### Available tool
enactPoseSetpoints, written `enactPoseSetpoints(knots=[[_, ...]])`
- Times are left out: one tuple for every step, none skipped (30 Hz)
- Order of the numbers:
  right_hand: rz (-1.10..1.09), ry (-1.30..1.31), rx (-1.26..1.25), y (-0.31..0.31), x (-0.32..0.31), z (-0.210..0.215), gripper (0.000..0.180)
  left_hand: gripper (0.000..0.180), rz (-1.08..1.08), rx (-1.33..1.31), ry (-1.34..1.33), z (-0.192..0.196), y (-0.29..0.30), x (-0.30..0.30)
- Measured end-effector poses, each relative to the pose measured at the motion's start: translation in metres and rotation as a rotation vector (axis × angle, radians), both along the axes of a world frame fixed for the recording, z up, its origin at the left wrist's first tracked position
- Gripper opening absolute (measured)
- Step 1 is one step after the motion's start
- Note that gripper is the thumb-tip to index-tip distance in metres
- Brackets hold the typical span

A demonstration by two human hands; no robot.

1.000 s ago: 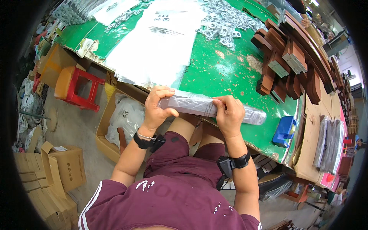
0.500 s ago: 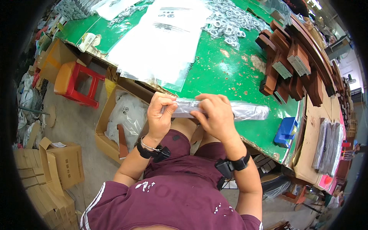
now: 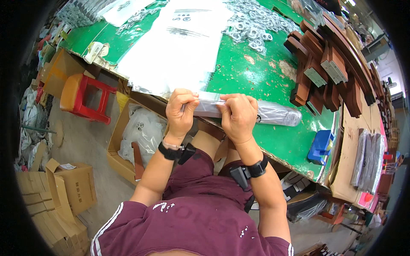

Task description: Packing wooden furniture components into plastic bags and sealing them with tape in a factory setting.

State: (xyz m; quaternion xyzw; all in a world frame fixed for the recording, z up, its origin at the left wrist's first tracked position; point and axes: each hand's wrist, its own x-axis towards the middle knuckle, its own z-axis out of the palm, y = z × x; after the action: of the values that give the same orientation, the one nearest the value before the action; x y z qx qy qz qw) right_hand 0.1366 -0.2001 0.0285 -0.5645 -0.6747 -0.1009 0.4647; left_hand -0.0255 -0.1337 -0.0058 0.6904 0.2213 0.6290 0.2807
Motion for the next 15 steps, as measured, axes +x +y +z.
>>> enactPoseSetpoints(knots=[[0.003,-0.024,-0.006,-0.004,0.0,-0.002,0.024,0.011,0.009,-0.003,0.003,-0.001,-0.004,0.001],[-0.001,-0.038,-0.003,-0.006,0.001,-0.005,0.025,0.015,-0.01,-0.025,0.014,0.0,-0.006,-0.003],[-0.007,-0.037,-0.009,-0.012,-0.001,-0.009,0.025,0.015,-0.016,-0.032,0.015,-0.002,-0.011,-0.006],[0.005,-0.028,-0.007,-0.017,-0.004,-0.012,0.025,0.018,0.002,-0.008,0.054,-0.001,-0.014,-0.01],[0.015,-0.021,-0.003,-0.021,-0.007,-0.014,0.026,0.021,0.018,0.019,0.092,-0.001,-0.017,-0.014],[0.002,-0.019,-0.009,-0.025,-0.009,-0.018,0.027,0.024,-0.028,-0.022,0.14,-0.006,-0.021,-0.021],[-0.006,-0.022,-0.012,-0.028,-0.01,-0.018,0.027,0.024,-0.035,-0.024,0.137,-0.011,-0.026,-0.021],[-0.006,-0.024,-0.021,-0.031,-0.01,-0.018,0.026,0.025,-0.064,-0.117,0.14,-0.015,-0.03,-0.022],[-0.007,-0.026,-0.029,-0.032,-0.01,-0.017,0.026,0.026,-0.094,-0.209,0.143,-0.019,-0.031,-0.021],[-0.01,-0.015,-0.041,-0.034,-0.011,-0.017,0.025,0.026,-0.019,-0.113,0.204,-0.018,-0.028,-0.023],[-0.012,-0.013,-0.043,-0.035,-0.012,-0.016,0.025,0.026,-0.021,-0.115,0.206,-0.019,-0.026,-0.025],[-0.014,-0.013,-0.06,-0.036,-0.013,-0.015,0.024,0.03,-0.067,-0.128,0.219,-0.02,-0.025,-0.027],[-0.014,-0.013,-0.075,-0.037,-0.013,-0.014,0.024,0.035,-0.11,-0.14,0.231,-0.018,-0.023,-0.029],[-0.016,-0.014,-0.075,-0.038,-0.013,-0.014,0.024,0.035,-0.112,-0.139,0.23,-0.016,-0.02,-0.031],[-0.012,-0.007,-0.094,-0.039,-0.013,-0.013,0.023,0.041,-0.112,-0.162,0.272,-0.013,-0.017,-0.033]])
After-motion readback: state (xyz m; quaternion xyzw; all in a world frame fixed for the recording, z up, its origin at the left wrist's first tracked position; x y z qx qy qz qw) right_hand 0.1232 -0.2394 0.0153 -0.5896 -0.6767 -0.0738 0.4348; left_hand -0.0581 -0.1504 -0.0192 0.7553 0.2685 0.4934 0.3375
